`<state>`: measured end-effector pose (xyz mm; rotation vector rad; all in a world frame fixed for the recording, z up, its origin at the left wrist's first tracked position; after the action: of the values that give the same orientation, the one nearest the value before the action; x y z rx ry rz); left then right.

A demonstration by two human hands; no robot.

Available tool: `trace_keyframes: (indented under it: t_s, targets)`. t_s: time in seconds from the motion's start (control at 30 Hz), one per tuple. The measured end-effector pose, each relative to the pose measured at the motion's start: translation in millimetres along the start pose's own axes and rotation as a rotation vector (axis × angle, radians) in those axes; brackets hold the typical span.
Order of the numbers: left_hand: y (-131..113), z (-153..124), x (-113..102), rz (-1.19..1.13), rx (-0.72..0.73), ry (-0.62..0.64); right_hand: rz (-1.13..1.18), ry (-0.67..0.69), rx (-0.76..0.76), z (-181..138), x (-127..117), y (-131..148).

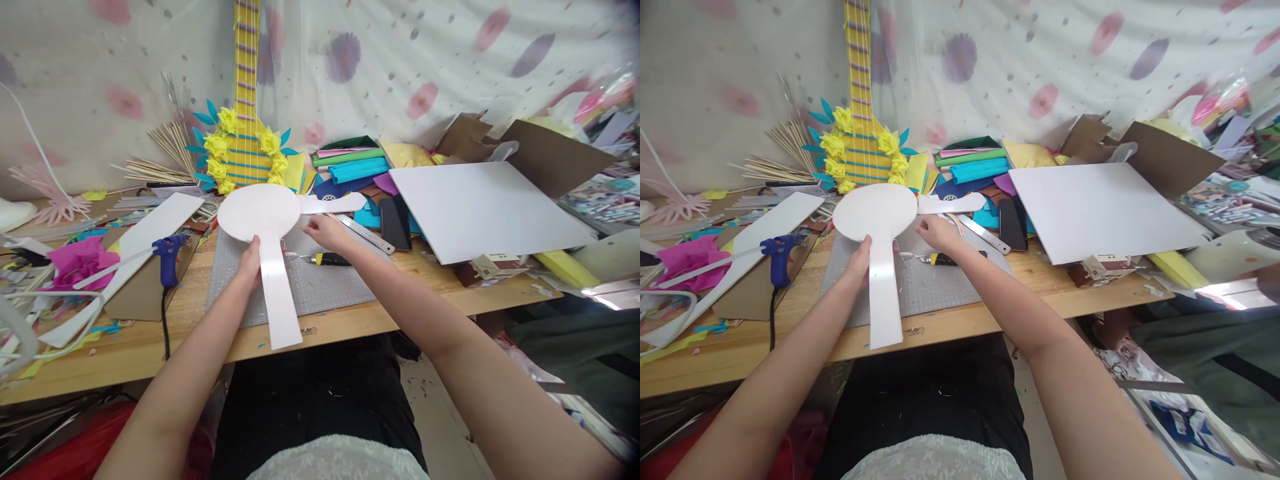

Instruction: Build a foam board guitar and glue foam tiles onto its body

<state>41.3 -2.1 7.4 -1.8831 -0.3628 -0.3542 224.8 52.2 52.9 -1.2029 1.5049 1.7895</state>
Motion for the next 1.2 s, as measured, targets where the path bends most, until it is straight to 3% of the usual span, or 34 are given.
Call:
trace_keyframes:
  t_s: [0.1,0.27,0.33,0.43,0.6,0.7,0.8,0.87,1.0,1.2]
  targets:
    - [1.1,2.9,0.5,-0.018,0.091,-0.090,-0.123,0.121,-0.009,-16.9,5.3,-23.0]
    - [7.8,9.0,12.4,-0.107,0.144,-0.178,-0.275,0.267,-0.183,-43.5,14.5,-44.7]
    - [12.0,10.9,17.7,-0.130,0.162,-0.246,-0.278,0.219,-0.142,-45.0,15.2,-50.8]
    - [20.4,13.4,23.5,-0.109,0.195,-0.323,-0.244,0.045,0.001,-36.7,11.3,-60.3]
    - [31.8,14.2,26.7,0.004,0.236,-0.296,-0.247,-0.166,0.162,-17.5,10.9,-66.5]
    - [33.7,10.6,27.8,0.008,0.257,-0.254,-0.023,-0.234,0.048,-10.8,16.4,-53.5]
    - [34.8,6.6,31.9,0.011,0.241,-0.182,0.425,-0.014,-0.100,-3.1,28.7,-32.9]
    - [35.1,4.5,34.3,0.016,0.232,-0.146,0.626,0.133,-0.119,1.9,35.5,-20.3]
    - [34.9,2.3,34.4,-0.017,0.211,-0.101,0.617,0.097,-0.062,10.0,38.6,-9.7]
    - [34.4,-0.2,33.8,-0.064,0.206,-0.058,0.631,0.017,-0.114,12.8,37.0,-11.7]
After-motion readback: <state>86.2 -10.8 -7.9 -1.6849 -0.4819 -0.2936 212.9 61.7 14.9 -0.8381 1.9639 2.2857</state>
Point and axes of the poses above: each hand's wrist, its own z-axis towards the middle knuckle, its own x-axis out of the palm, y = z × x, the point moved 3 cm from there along z, towards the middle knuckle, and after that the axes turned 9 degrees about y, right-handed, at the moved point
